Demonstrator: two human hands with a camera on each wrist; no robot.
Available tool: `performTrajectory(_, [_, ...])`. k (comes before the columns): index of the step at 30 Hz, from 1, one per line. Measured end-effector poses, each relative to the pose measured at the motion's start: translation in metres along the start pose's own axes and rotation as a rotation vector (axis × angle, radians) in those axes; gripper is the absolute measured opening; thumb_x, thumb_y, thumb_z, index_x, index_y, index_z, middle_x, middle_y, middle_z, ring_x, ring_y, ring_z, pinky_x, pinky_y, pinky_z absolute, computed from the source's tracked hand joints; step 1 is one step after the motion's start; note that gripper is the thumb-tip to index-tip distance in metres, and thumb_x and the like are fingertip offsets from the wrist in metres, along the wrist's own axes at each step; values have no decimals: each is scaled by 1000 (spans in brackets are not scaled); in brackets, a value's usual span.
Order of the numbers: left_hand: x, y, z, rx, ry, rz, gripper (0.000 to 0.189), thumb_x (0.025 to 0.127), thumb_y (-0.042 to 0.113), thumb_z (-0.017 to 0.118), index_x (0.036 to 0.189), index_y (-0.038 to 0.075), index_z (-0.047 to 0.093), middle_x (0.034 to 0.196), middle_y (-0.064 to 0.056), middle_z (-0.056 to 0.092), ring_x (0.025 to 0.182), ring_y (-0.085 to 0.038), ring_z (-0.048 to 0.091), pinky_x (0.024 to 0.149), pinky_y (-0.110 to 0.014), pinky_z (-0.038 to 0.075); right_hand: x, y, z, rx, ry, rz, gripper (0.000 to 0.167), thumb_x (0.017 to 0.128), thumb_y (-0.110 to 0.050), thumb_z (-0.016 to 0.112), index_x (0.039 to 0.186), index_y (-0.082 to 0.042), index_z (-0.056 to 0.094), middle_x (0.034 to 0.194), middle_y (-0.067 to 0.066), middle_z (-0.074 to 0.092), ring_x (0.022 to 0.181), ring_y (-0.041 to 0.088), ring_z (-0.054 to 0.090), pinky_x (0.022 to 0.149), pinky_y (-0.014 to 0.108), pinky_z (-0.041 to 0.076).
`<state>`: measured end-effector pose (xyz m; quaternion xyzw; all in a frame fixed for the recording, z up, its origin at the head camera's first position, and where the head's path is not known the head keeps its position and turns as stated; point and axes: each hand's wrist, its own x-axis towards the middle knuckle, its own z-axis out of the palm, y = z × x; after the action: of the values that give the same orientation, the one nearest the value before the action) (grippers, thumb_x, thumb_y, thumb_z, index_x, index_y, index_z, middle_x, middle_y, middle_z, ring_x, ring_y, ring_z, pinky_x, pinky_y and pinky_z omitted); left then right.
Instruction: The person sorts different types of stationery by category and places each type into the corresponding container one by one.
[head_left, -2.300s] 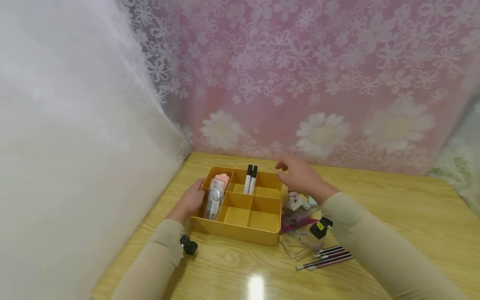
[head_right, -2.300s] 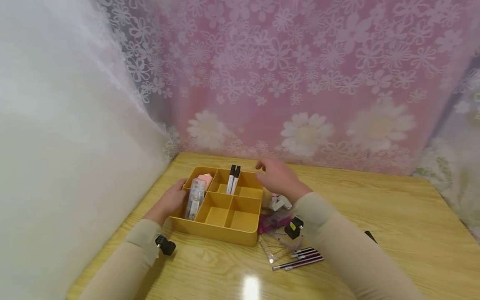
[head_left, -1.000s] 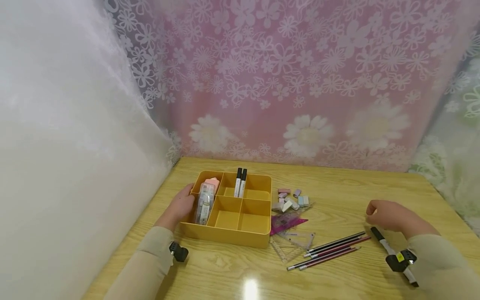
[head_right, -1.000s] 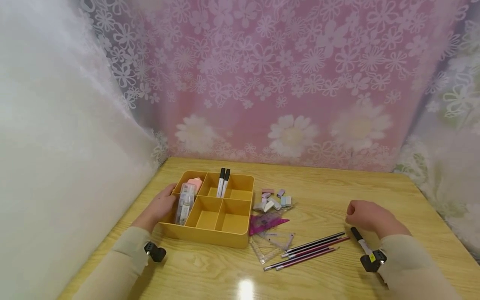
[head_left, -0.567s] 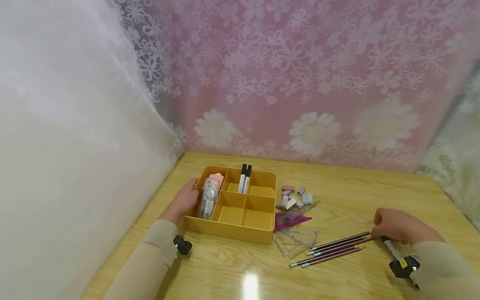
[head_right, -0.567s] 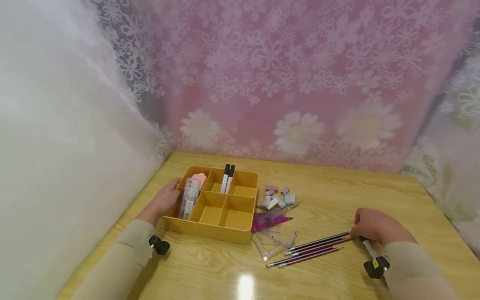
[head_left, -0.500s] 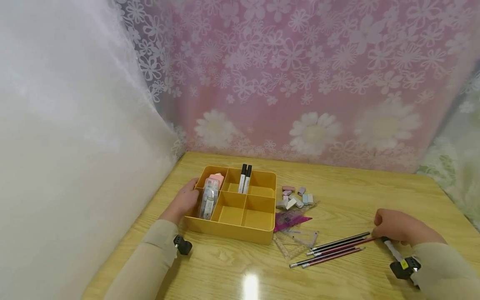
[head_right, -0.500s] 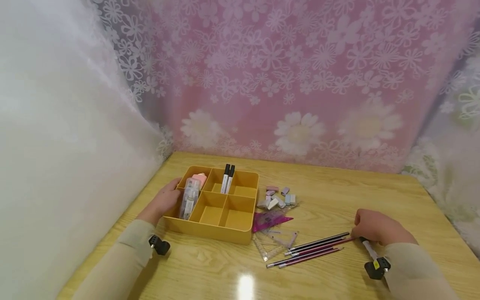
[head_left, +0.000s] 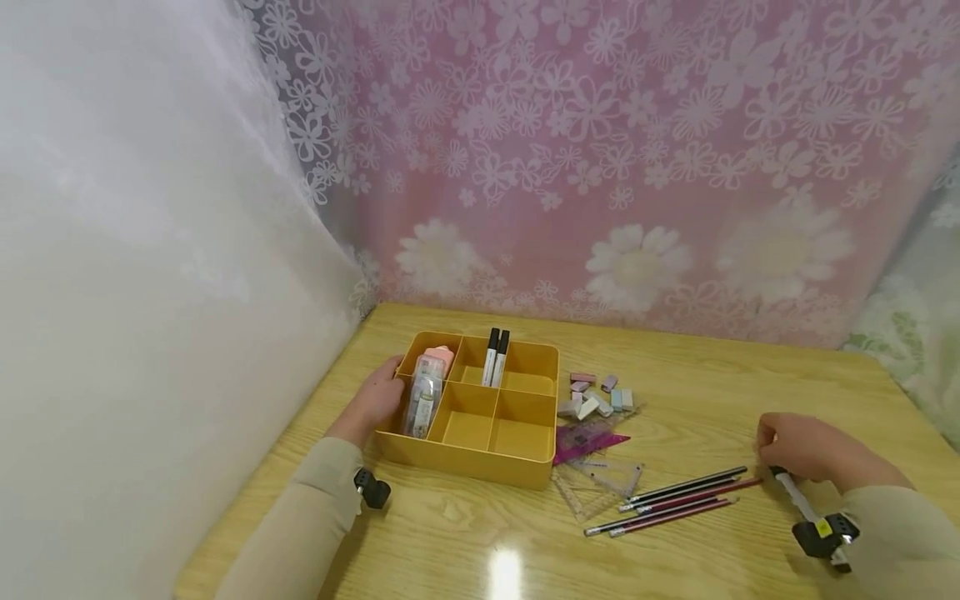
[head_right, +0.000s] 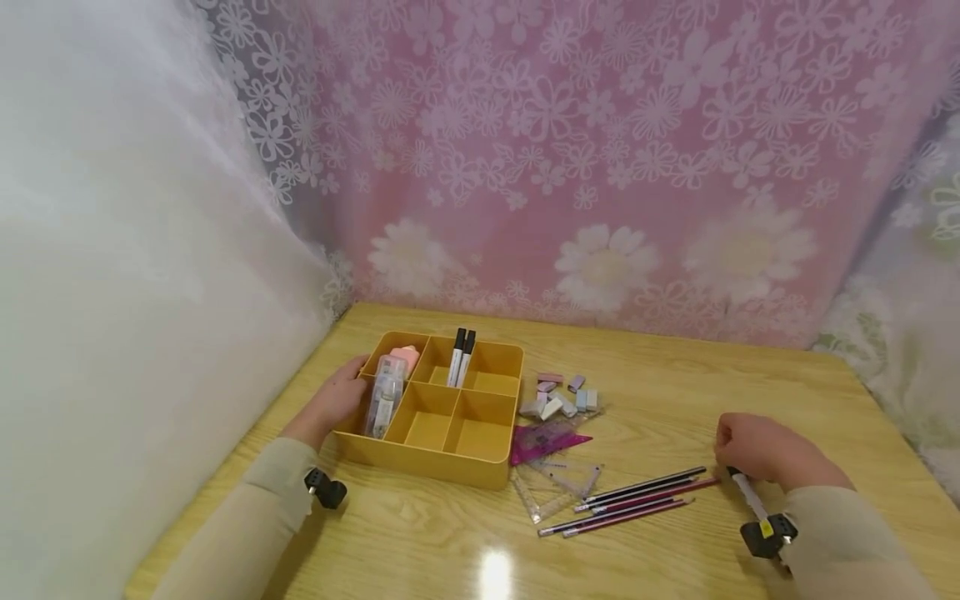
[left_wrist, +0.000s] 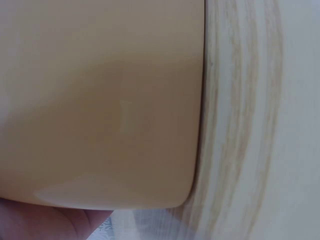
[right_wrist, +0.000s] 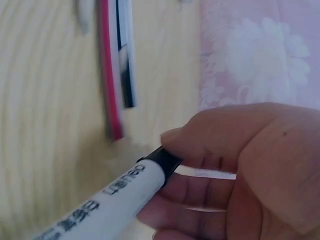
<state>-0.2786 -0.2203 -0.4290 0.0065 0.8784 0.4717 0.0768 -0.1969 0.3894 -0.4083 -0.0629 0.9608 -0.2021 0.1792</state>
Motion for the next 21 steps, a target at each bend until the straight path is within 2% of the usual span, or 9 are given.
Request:
performTrajectory(7, [-2, 2, 1, -3, 4, 3, 54, 105, 17, 34, 159, 14, 31, 158, -15, 38, 146, -37, 31, 116, -59, 23, 3, -28, -13, -5, 62, -82, 5, 95, -9, 58, 97, -5, 57, 79, 4, 58, 64, 21, 54, 57, 37, 47])
performTrajectory(14, [-2, 0, 1, -3, 6, -1, 54, 105, 18, 33, 158, 15, 32, 157, -14, 39, 144, -36, 33, 116, -59, 25, 7, -70, -20, 4, 123, -176, 11, 101, -16, 58, 106, -6, 58, 83, 3, 60, 65, 19, 60, 58, 36, 49])
performTrajectory(21, [-1, 0, 1, -8, 5, 1, 53, 105, 17, 33, 158, 13, 32, 157, -15, 38, 144, -37, 33, 116, -59, 25, 17, -119, -24, 116, 203, -210, 22, 104, -20, 54, 117, -3, 56, 89, 6, 62, 68, 19, 63, 61, 37, 52])
